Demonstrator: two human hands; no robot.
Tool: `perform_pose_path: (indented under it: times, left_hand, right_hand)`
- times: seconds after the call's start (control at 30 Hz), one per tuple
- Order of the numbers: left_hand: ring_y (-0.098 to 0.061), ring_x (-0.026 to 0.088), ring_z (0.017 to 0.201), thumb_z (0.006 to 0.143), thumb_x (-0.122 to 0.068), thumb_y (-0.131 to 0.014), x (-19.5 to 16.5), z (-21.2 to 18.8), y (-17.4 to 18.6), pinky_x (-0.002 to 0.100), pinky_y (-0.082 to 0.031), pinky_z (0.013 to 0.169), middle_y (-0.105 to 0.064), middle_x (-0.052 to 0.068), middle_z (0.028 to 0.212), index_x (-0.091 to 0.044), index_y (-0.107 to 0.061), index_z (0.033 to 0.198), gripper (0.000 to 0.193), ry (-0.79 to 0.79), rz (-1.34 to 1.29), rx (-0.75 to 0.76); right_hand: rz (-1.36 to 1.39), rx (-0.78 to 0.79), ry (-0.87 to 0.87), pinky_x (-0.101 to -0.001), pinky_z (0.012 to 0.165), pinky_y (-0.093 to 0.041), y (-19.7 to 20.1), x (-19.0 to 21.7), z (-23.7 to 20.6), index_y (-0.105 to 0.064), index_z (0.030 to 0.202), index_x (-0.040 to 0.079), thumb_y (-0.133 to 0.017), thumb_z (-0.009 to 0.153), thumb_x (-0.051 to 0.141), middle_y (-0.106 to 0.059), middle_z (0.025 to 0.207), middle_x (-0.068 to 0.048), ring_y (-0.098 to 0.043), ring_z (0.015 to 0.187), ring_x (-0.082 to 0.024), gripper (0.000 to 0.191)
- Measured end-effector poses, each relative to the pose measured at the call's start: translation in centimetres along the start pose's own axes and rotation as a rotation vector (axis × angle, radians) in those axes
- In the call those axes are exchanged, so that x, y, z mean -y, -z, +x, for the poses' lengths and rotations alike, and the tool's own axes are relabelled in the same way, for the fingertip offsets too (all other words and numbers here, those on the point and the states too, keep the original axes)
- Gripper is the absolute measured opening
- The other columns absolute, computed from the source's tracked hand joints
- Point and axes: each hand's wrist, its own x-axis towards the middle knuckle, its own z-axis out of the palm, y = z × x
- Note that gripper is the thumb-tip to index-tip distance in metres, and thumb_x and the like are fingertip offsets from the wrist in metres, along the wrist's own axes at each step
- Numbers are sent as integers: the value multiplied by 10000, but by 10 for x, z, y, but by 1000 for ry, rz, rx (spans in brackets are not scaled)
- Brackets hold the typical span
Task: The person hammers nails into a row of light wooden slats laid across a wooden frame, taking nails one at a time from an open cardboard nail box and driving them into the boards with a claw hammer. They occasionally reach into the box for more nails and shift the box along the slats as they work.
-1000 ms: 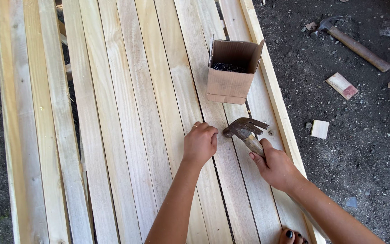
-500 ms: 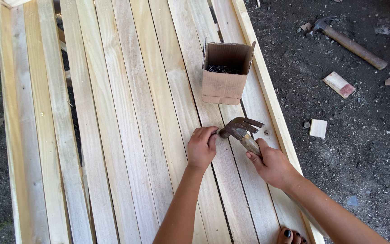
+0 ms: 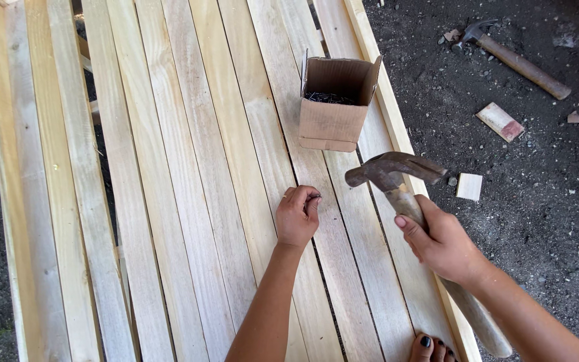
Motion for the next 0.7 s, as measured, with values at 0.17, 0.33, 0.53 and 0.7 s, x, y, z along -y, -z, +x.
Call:
perform_pose_path:
  times: [0.17, 0.33, 0.53, 0.7]
  left_hand:
    - [-711, 201, 741, 878, -18, -739, 4, -2, -2, 330, -573, 678, -738, 28, 869, -81, -487, 1116, 352, 43, -110, -4]
    - [-718, 220, 729, 848, -6, -750, 8, -5, -4, 333, -581, 653, -733, 48, 867, -85, -459, 1142, 421, 71, -61, 4]
    - [-737, 211, 739, 880, -55, -772, 6, -3, -2, 311, -586, 677, -764, 37, 882, -67, -436, 1142, 426, 127, -117, 20]
    - [-735, 203, 888, 855, -142, -807, 3, 7, 19, 315, -595, 731, -744, 71, 1047, -91, -613, 1068, 293, 127, -64, 90]
  right_hand:
    - [-393, 62, -10, -408, 493, -571, -20, 21, -3, -492, 1164, 112, -519, 1010, 405, -654, 581, -105, -665, 474, -245, 332]
    - [-485, 26, 146, -467, 529, -552, -40, 31, -7, -496, 1159, 83, -526, 982, 401, -663, 558, -149, -699, 516, -337, 365]
    - [-517, 25, 85, -485, 551, -544, -45, 26, 4, -498, 1106, 69, -515, 1009, 410, -663, 577, -158, -695, 535, -357, 355]
    - [-482, -3, 27, -499, 551, -539, -36, 14, 3, -493, 1094, 72, -515, 1001, 407, -658, 580, -176, -692, 537, -365, 349]
